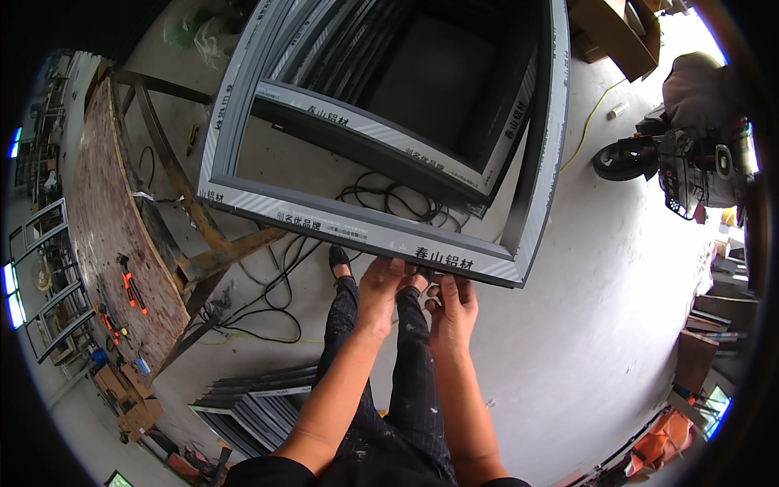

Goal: The person threads a black rubber gasket seal into the track of an aluminum window frame by hand and using a pair of pliers to seat and trim the material.

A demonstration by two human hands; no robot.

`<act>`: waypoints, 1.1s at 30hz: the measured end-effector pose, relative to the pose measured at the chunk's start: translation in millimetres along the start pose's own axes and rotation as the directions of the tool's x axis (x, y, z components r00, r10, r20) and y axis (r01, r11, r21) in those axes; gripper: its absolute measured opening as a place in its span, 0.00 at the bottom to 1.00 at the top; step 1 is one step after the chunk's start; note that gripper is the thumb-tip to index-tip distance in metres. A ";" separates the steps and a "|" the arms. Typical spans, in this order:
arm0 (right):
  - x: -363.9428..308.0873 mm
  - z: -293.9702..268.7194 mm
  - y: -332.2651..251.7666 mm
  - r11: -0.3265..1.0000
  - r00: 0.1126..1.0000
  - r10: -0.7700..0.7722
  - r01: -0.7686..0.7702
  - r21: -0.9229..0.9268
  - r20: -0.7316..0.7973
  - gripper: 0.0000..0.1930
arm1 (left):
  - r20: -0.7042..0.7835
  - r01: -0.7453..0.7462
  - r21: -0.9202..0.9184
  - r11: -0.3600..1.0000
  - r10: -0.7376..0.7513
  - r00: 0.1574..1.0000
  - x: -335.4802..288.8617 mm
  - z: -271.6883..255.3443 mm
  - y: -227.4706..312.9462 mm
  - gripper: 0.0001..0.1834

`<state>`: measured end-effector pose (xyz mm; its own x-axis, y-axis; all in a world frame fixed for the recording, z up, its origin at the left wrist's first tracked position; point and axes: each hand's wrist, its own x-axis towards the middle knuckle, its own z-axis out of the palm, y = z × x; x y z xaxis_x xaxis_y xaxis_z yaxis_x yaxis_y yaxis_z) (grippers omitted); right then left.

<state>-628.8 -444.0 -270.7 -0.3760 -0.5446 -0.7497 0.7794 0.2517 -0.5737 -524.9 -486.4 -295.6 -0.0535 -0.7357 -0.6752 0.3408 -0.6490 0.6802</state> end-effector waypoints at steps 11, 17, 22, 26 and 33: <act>14.0 9.9 12.2 0.999 0.998 -0.034 0.035 0.025 -0.046 0.05 | -0.061 -0.050 -0.106 0.993 0.043 0.997 0.7 2.6 6.7 0.11; 17.9 16.1 18.4 0.997 0.998 -0.065 0.065 0.040 0.007 0.05 | 0.133 0.066 -0.076 0.995 -0.056 0.990 4.5 -2.7 5.0 0.12; 18.2 23.5 27.9 0.996 0.992 -0.088 0.090 0.012 -0.093 0.06 | 0.057 0.036 -0.070 0.997 -0.032 0.998 3.0 6.2 -0.2 0.13; 18.0 23.2 23.4 0.998 0.998 -0.039 0.042 0.047 -0.050 0.06 | 0.033 0.022 -0.003 1.000 -0.022 0.999 2.9 5.6 -2.7 0.13; 18.9 18.3 14.2 0.996 0.999 0.029 -0.032 0.085 0.032 0.04 | 0.211 0.086 -0.105 0.991 -0.062 0.975 4.5 -8.2 7.9 0.14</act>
<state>-615.7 -465.3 -287.0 -0.3365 -0.5624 -0.7553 0.8308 0.2002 -0.5193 -514.8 -493.3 -295.6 -0.2718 -0.7180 -0.6408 0.4313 -0.6861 0.5859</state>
